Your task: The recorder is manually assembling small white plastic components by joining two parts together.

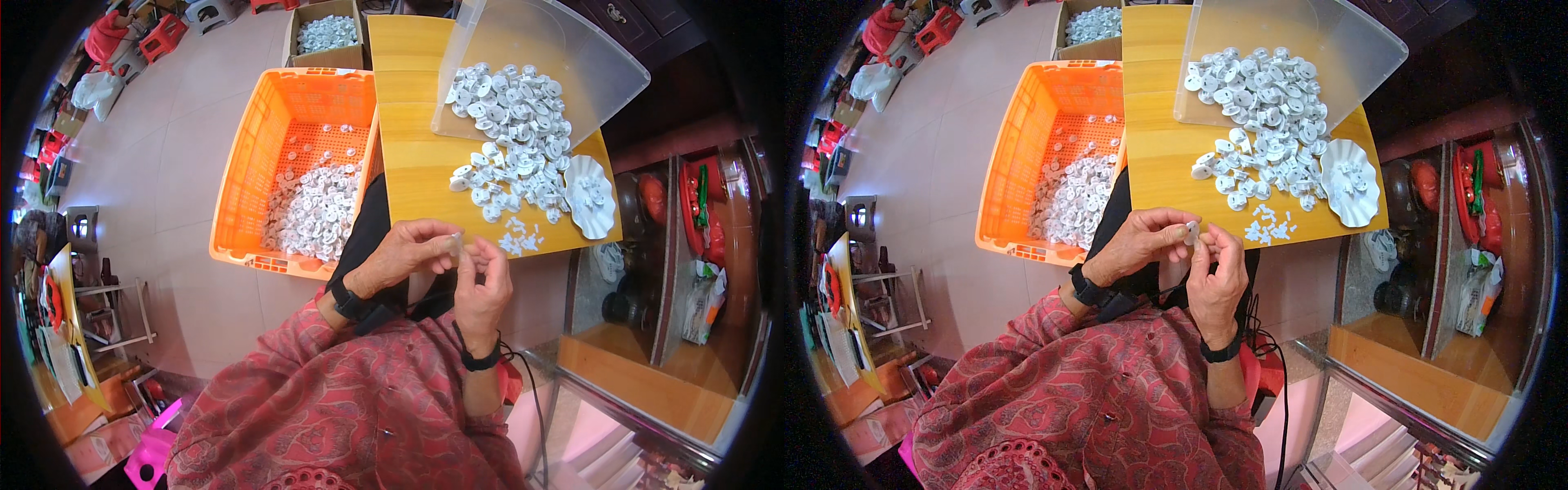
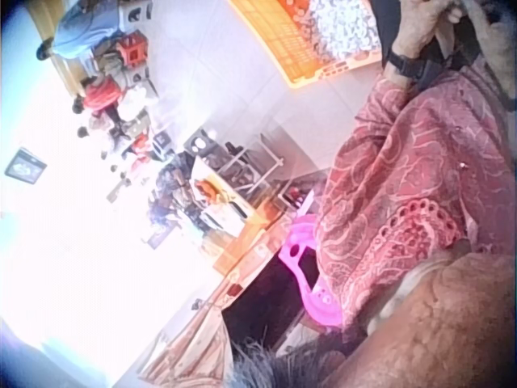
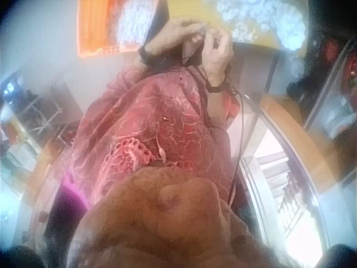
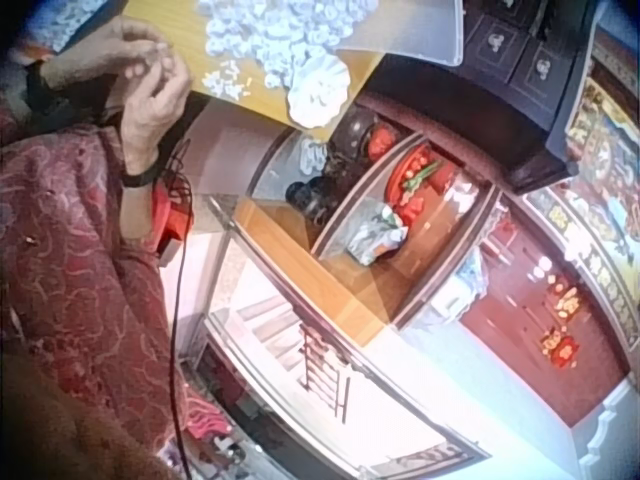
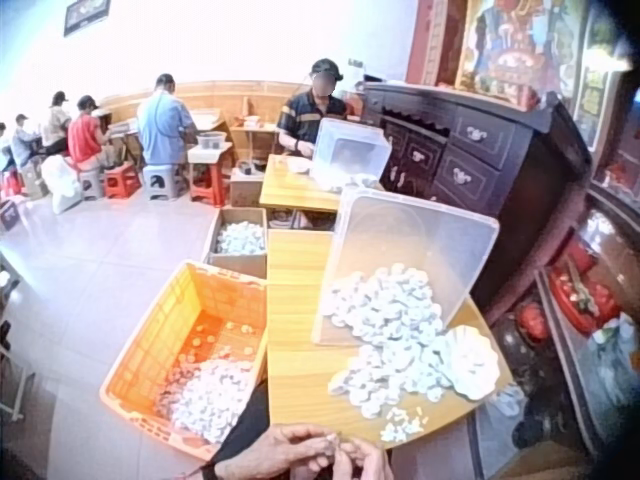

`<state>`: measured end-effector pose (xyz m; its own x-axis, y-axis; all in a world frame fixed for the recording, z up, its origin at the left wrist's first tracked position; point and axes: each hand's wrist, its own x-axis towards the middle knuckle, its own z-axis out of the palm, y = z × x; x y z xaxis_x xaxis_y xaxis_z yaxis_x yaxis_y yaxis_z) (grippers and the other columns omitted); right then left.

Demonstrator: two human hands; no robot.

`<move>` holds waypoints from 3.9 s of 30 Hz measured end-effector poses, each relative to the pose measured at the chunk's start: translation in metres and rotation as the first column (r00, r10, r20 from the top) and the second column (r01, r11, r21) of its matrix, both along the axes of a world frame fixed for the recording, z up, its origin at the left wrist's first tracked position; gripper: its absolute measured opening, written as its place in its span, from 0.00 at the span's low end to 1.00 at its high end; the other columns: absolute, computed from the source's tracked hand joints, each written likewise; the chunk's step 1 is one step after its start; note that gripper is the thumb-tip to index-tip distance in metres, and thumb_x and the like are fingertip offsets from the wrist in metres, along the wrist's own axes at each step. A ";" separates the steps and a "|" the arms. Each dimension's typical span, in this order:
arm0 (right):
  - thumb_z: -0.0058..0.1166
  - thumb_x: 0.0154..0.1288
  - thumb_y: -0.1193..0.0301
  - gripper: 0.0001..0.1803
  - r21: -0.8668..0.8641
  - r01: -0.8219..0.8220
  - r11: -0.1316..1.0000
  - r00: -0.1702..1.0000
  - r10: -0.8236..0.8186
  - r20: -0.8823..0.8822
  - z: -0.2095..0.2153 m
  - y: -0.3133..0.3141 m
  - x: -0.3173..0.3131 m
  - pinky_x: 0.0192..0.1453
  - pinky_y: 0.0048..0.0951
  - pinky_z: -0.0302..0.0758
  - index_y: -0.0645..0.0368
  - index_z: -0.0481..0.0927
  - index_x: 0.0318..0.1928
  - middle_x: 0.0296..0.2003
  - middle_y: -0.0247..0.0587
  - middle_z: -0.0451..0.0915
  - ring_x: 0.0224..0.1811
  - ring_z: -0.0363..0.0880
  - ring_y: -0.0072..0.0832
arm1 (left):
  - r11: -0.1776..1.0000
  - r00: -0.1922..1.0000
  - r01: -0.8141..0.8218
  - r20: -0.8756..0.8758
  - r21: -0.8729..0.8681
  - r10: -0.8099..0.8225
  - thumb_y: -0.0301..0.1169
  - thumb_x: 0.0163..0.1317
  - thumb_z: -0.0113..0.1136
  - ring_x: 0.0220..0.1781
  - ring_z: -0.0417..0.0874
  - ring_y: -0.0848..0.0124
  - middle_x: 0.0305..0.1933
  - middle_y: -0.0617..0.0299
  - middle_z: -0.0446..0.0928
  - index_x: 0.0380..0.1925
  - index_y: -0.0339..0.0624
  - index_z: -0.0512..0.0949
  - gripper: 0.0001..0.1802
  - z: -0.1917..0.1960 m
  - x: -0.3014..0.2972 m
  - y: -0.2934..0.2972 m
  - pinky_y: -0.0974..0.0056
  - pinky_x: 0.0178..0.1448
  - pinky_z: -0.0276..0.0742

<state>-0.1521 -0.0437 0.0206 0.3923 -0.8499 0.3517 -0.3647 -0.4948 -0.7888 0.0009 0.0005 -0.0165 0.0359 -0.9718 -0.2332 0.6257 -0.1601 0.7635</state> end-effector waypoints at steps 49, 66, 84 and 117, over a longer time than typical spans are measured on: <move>0.57 0.62 0.80 0.15 -0.312 0.056 0.949 0.910 -0.177 -0.375 -0.037 -0.019 -0.047 0.49 0.42 0.75 0.61 0.82 0.50 0.44 0.44 0.76 0.45 0.78 0.43 | 0.711 0.134 -0.544 0.791 -0.445 0.597 0.25 0.62 0.63 0.33 0.80 0.68 0.36 0.54 0.78 0.44 0.36 0.82 0.10 -0.018 0.050 -0.012 0.65 0.39 0.77; 0.56 0.64 0.81 0.04 -0.323 0.066 0.944 0.956 -0.153 -0.250 -0.040 -0.019 -0.042 0.45 0.43 0.77 0.64 0.78 0.40 0.39 0.48 0.77 0.42 0.79 0.48 | 0.921 -0.013 -0.086 0.925 -0.380 0.380 0.28 0.59 0.65 0.35 0.82 0.49 0.34 0.49 0.80 0.35 0.37 0.82 0.07 -0.004 0.023 -0.078 0.53 0.40 0.79; 0.53 0.71 0.79 0.04 -0.002 0.006 1.000 0.999 -0.006 -0.049 0.004 -0.012 -0.007 0.40 0.33 0.77 0.64 0.79 0.43 0.38 0.46 0.78 0.37 0.81 0.37 | 0.995 0.992 -0.075 -0.094 0.073 0.081 0.25 0.65 0.66 0.42 0.88 0.66 0.45 0.54 0.83 0.39 0.34 0.78 0.08 0.011 -0.001 -0.019 0.64 0.48 0.88; 0.58 0.63 0.82 0.11 0.040 0.044 0.998 0.999 -0.045 0.025 0.009 -0.003 0.002 0.30 0.26 0.77 0.63 0.79 0.47 0.31 0.39 0.80 0.28 0.79 0.25 | 0.996 0.970 -0.059 -0.238 -0.065 0.042 0.22 0.64 0.65 0.53 0.84 0.68 0.51 0.58 0.82 0.52 0.37 0.79 0.16 -0.008 -0.006 -0.006 0.61 0.60 0.83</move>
<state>-0.1502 -0.0467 0.0296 0.3447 -0.8800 0.3268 -0.3649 -0.4464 -0.8171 -0.0047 -0.0060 -0.0242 0.0378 -0.9844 -0.1718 0.7956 -0.0744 0.6012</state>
